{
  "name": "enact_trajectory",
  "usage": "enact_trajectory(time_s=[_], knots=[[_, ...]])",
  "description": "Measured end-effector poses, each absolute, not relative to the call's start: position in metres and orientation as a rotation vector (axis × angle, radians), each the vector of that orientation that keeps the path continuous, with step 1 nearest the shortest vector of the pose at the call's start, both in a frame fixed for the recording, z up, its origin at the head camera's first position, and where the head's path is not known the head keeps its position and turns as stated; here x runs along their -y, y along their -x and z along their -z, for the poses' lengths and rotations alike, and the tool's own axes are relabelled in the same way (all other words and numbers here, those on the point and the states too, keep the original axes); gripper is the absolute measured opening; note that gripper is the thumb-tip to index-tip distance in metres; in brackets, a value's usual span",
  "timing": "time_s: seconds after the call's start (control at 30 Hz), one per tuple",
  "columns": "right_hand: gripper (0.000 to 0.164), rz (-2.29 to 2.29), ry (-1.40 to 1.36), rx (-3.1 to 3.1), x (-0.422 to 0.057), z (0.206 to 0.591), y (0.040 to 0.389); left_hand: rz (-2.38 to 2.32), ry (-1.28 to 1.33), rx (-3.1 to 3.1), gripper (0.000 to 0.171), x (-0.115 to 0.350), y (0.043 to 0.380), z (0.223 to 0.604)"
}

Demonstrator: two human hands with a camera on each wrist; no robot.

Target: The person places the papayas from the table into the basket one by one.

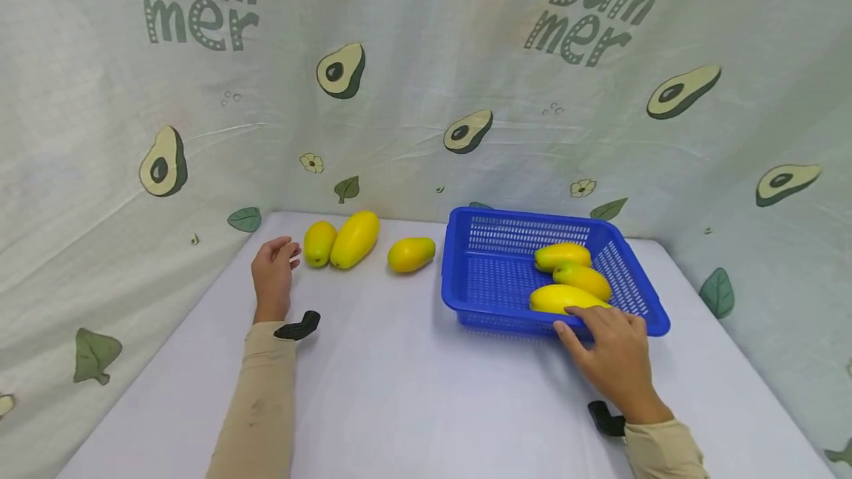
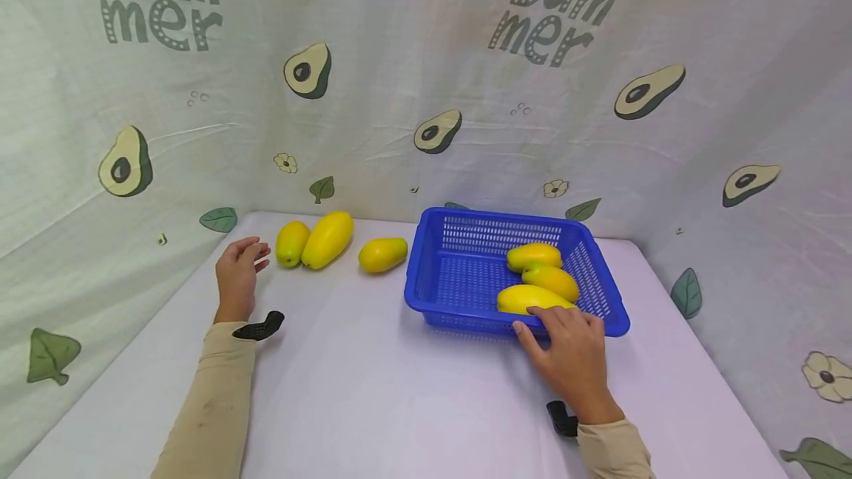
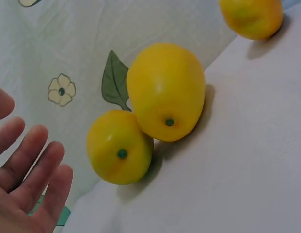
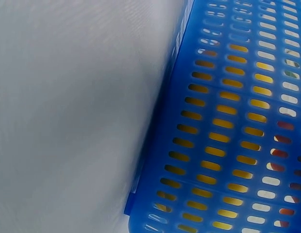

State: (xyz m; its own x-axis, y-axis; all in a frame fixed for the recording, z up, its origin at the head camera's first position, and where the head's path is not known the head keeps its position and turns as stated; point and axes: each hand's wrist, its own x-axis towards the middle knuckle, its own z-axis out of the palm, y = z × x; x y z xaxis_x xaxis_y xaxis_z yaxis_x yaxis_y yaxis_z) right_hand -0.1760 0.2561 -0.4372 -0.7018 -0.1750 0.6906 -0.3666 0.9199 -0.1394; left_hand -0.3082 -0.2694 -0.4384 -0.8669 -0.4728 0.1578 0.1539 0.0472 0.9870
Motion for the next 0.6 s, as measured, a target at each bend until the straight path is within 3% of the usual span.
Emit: enact_trajectory(time_s=[0.17,0.6], knots=[[0.039,-0.349,-0.401,2.335,-0.257,0.438,0.178,1.849,-0.403,2.051,0.045,0.268,0.315,0.440],[0.038,-0.353,-0.393,2.323,-0.257,0.443,0.178,1.788,-0.305,2.326,0.054,0.271,0.331,0.449]])
